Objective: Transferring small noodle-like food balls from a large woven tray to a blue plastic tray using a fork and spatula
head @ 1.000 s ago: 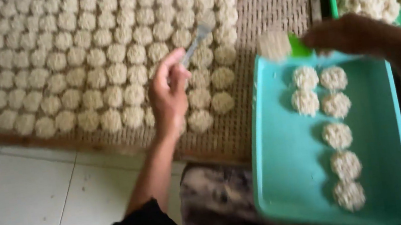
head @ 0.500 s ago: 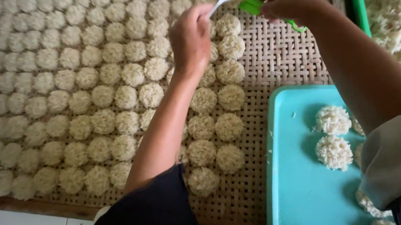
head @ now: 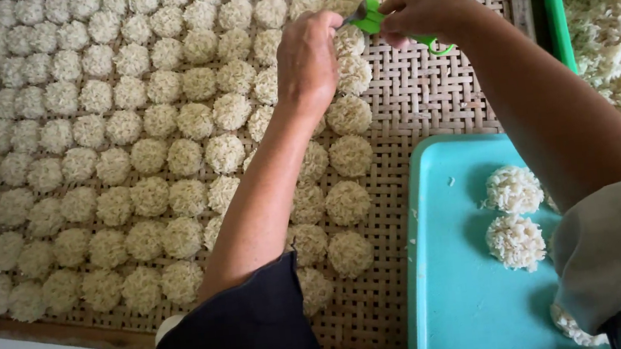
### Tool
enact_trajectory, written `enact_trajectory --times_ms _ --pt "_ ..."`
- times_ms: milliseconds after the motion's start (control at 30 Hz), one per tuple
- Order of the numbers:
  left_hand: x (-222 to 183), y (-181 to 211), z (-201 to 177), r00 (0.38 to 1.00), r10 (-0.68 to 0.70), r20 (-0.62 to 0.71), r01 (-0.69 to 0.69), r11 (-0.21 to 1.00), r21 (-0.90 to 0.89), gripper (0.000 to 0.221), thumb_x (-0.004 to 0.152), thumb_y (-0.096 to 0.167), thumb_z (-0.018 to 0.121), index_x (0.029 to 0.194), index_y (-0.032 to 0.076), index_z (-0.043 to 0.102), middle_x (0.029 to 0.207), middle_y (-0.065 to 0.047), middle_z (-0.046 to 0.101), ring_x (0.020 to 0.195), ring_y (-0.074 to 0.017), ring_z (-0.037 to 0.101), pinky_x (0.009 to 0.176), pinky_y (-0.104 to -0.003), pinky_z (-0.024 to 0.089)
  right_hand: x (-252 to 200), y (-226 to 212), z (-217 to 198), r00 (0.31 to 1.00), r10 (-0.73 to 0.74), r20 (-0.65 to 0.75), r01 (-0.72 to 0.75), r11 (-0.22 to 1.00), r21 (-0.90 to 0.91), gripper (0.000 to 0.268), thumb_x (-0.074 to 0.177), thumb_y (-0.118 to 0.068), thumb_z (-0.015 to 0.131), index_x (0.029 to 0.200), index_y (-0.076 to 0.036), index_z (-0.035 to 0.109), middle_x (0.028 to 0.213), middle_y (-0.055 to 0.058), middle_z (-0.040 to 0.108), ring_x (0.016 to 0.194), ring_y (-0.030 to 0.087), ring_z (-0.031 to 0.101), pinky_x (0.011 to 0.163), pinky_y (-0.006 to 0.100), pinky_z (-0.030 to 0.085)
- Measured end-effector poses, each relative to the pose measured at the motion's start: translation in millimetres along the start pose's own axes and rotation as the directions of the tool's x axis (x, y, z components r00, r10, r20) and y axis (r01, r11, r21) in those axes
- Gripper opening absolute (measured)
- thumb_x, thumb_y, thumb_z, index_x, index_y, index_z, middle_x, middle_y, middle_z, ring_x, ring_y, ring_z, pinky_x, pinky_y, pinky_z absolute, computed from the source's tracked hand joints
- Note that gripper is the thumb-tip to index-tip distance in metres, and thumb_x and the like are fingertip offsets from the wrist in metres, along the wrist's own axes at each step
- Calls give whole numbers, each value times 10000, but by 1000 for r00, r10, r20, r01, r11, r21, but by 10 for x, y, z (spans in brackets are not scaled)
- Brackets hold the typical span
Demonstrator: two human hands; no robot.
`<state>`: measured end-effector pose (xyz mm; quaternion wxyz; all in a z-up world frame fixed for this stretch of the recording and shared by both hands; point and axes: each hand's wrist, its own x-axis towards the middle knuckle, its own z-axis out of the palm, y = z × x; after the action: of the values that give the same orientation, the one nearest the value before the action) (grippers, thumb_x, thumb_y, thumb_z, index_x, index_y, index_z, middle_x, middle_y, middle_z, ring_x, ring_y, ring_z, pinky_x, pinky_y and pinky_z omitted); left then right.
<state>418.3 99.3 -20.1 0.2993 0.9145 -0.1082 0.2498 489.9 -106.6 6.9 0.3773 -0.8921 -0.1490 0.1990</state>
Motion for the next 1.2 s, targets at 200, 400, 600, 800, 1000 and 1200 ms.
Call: enact_trajectory --times_ms 200,400,600,800,1000,1200 --pt "21 -129 123 1000 -14 -24 14 1000 1 227 976 -45 520 995 0 742 737 -35 631 565 -119 513 426 -259 447 -93 -117 -145 991 114 75 -114 993 -3 304 999 -111 652 1278 9 660 1061 225 726 854 274 730 820 406 592" --pt "89 -58 -21 936 -328 125 350 906 -239 217 994 36 564 1059 56 770 888 -61 782 443 -39 463 359 -146 354 -2 270 -360 994 -90 -53 49 846 -531 305 1053 -115 593 1336 -41 678 1093 198 753 685 295 750 527 393 606" --pt "143 -132 -417 899 -438 -22 390 821 -418 258 971 78 556 1125 113 759 827 -14 785 495 -16 539 378 -130 375 -236 306 -456 813 -559 -163 349 691 -633 223 1060 9 733 1267 -50 788 1035 152 774 559 184 653 466 285 564" --pt "-19 -102 -648 907 -419 -40 369 837 -404 283 945 49 537 1139 67 744 859 -49 796 550 -49 638 403 -152 404 -199 158 -247 894 -437 -101 175 548 -818 301 1124 -188 552 1363 -246 725 1170 70 769 500 188 655 409 340 581" --pt "-67 -203 -583 920 -391 -39 343 848 -404 224 960 73 578 1104 48 749 1357 -183 682 658 -80 734 390 -114 423 -74 135 -175 867 -485 -117 166 501 -850 270 1085 -136 629 1318 -181 757 1120 125 772 432 161 616 317 283 534" --pt "-150 -145 -668 904 -427 13 402 842 -361 280 968 49 538 1177 55 724 1108 -123 803 579 -48 686 369 -122 427 -163 6 -143 872 -474 -126 235 629 -741 292 1080 -39 615 1336 -96 745 1056 170 783 346 165 555 284 293 500"
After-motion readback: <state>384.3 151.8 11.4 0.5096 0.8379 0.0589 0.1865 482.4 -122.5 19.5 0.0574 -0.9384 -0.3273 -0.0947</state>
